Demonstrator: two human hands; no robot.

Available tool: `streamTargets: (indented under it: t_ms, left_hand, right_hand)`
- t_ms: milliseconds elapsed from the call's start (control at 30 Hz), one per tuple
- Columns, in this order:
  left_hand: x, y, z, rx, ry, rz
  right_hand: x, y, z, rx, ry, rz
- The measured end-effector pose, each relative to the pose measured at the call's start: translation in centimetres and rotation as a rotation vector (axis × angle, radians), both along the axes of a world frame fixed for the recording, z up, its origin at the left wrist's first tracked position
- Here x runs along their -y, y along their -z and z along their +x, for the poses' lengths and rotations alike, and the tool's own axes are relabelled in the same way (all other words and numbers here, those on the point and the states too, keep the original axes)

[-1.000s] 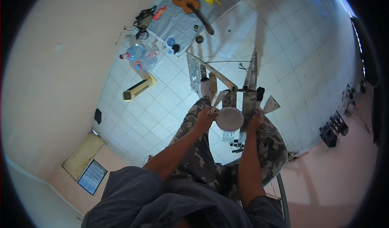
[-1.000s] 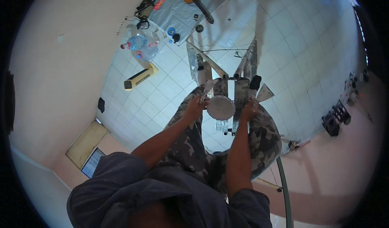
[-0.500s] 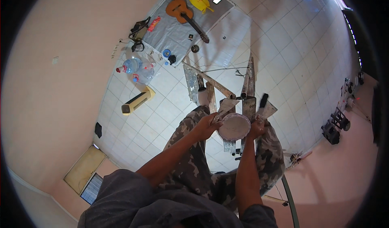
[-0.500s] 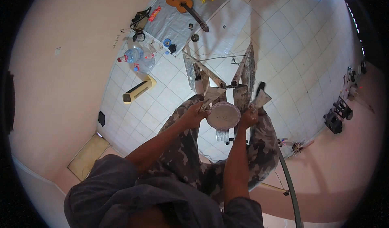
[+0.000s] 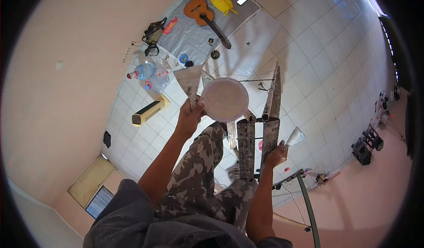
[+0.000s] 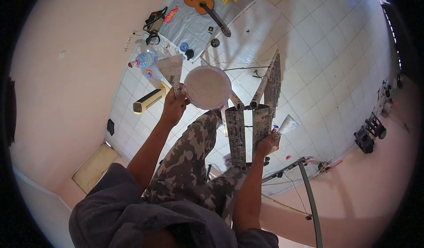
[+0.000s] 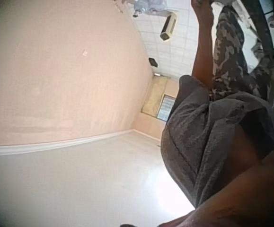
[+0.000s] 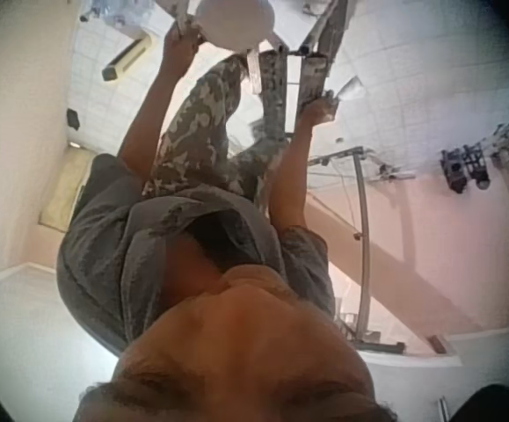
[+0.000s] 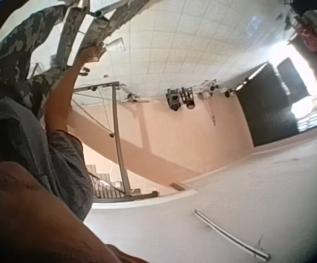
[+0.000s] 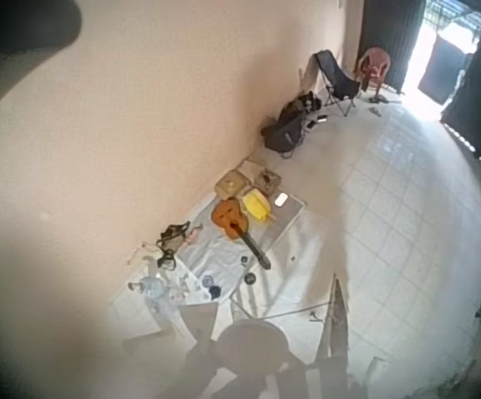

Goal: The person stands on a wooden ladder and applies white plaster to the ceiling using a putty knife. They repeatedly scoop plaster from a container onto the knife and smooth it onto the ceiling surface near the wall trim.

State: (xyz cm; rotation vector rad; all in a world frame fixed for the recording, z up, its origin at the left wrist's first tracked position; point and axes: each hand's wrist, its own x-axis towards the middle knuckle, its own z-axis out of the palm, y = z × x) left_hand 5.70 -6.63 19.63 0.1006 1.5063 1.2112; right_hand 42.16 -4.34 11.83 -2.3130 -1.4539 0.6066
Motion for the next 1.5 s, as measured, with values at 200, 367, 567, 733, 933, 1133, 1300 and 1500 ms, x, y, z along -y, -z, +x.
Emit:
streamTargets:
  t_ms: [200,367,567,733,933,1133,1300,1500]
  left_hand:
    - [-0.8,1.7,-0.4,-0.068,-0.145,0.058]
    - [-2.1,1.1,-2.7,-0.131,-0.175,0.079]
    - [-3.9,2.5,-7.0,-0.262,-0.285,0.227]
    - [-2.7,3.7,-8.1,-0.22,-0.389,0.341]
    - [3.6,5.3,-10.8,-0.252,-0.44,0.365]
    - [9.9,6.3,-13.3,-0.248,-0.554,0.376]
    - [13.5,4.5,-14.1,-0.287,-0.695,0.343]
    - [13.9,0.3,-12.9,-0.278,-0.814,0.346]
  right_hand:
    - [0.1,-0.2,-0.3,-0.165,0.216,-0.011]
    - [0.5,-0.8,-0.4,-0.045,0.095,0.013]
    - [1.1,-0.3,0.1,0.06,-0.188,0.212]
    - [1.1,-0.5,-0.5,-0.08,-0.033,0.162]
    - [2.4,0.6,1.2,0.083,-0.077,0.204]
    - [1.7,-0.3,0.0,-0.047,-0.007,0.2]
    - [1.5,-0.2,0.5,-0.024,-0.061,0.206]
    - [1.9,-0.1,0.7,0.041,-0.142,0.227]
